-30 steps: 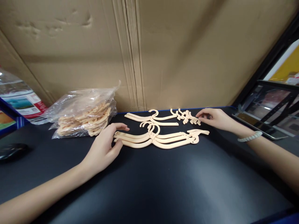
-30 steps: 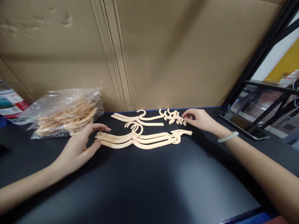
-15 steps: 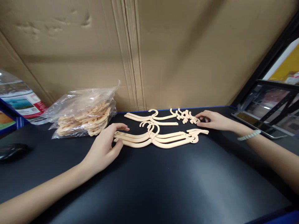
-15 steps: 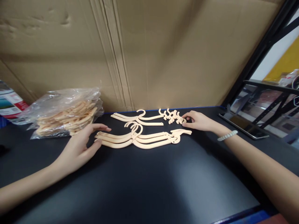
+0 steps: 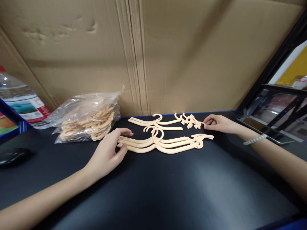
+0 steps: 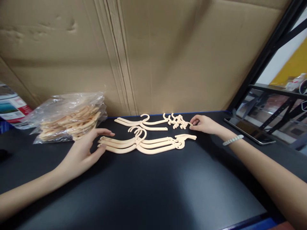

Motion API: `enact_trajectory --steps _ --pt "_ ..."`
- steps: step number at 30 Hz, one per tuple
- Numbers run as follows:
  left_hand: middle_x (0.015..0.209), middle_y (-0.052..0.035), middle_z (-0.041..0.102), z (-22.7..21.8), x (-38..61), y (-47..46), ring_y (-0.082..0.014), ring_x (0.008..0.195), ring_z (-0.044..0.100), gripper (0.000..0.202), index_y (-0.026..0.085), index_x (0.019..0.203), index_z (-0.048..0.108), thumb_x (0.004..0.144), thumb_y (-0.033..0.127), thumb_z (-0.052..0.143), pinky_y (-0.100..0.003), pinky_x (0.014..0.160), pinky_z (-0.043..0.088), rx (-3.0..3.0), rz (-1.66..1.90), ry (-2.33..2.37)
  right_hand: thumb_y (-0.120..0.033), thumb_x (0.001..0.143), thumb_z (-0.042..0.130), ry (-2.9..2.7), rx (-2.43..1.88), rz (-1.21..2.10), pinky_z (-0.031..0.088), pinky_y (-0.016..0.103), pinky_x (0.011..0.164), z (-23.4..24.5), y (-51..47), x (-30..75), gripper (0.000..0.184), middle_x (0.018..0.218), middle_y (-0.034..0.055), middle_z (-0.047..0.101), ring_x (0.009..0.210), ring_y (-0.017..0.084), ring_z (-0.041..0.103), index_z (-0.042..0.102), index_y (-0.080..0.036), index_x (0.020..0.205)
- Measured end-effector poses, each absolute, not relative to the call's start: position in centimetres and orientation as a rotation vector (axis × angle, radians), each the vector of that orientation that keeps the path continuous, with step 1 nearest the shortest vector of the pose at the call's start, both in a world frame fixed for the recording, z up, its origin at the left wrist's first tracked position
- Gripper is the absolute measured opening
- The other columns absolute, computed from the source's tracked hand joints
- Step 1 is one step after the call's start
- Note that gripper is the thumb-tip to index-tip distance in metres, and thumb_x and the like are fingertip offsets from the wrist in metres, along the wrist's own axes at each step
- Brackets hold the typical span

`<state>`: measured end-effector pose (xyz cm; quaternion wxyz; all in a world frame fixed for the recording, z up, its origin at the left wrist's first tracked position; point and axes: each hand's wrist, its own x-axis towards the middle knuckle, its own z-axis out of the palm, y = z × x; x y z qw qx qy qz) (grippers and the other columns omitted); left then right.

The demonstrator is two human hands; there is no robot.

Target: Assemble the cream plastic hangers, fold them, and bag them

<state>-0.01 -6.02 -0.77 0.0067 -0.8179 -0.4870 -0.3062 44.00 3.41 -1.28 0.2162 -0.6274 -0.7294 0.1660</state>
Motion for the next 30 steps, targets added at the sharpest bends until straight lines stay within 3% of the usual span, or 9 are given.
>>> enact_trajectory --steps 10,16,23,26,30 --pt "0.11 -0.0082 0.067 -0.9 -0.3 -5.8 -0.0262 0.101 0.064 0.028 0.019 0.112 0.052 0.085 0.023 0.045 -0.04 0.087 0.051 -2.569 -0.965 -1.504 -0.036 0.062 0.069 -1.835 -1.933 0.338 0.043 0.029 0.051 -1.4 3.8 44.7 0.014 0.06 0.0028 0.068 0.056 0.018 0.061 0.068 -0.022 0.06" --pt "0.109 -0.0088 0.067 0.1 0.0 -5.4 -0.026 0.103 0.064 0.027 0.018 0.111 0.051 0.085 0.023 0.044 -0.04 0.089 0.051 -2.578 -0.994 -1.481 -0.041 0.065 0.067 -1.728 -1.94 0.441 0.032 0.027 0.036 -1.5 3.8 45.1 0.021 0.043 -0.0007 0.053 0.036 0.012 0.044 0.066 -0.02 0.058" --pt "0.112 -0.0116 0.067 1.0 0.2 -2.1 -0.0255 0.104 0.065 0.028 0.017 0.109 0.054 0.085 0.025 0.041 -0.041 0.091 0.051 -2.665 -0.681 -1.475 -0.04 0.06 0.072 -1.626 -1.757 0.323 0.041 0.03 0.048 -0.2 3.4 45.0 0.02 0.052 0.0012 0.061 0.047 0.017 0.054 0.062 -0.022 0.058" --pt "0.116 -0.0139 0.067 0.9 0.6 0.2 -0.0266 0.11 0.063 0.032 0.015 0.113 0.055 0.085 0.023 0.043 -0.043 0.096 0.048 -2.681 -0.612 -1.446 -0.041 0.063 0.069 -1.544 -1.654 0.265 0.045 0.033 0.055 0.2 3.3 44.8 0.021 0.062 0.0021 0.063 0.051 0.018 0.057 0.063 -0.022 0.069" --pt "0.107 -0.0134 0.069 0.8 1.3 2.8 -0.0277 0.104 0.063 0.028 0.015 0.106 0.061 0.082 0.018 0.048 -0.043 0.092 0.049 -2.711 -0.526 -1.373 -0.045 0.069 0.065 -1.444 -1.534 0.333 0.045 0.031 0.049 0.3 3.1 44.2 0.027 0.063 0.0014 0.058 0.05 0.016 0.056 0.059 -0.02 0.08"
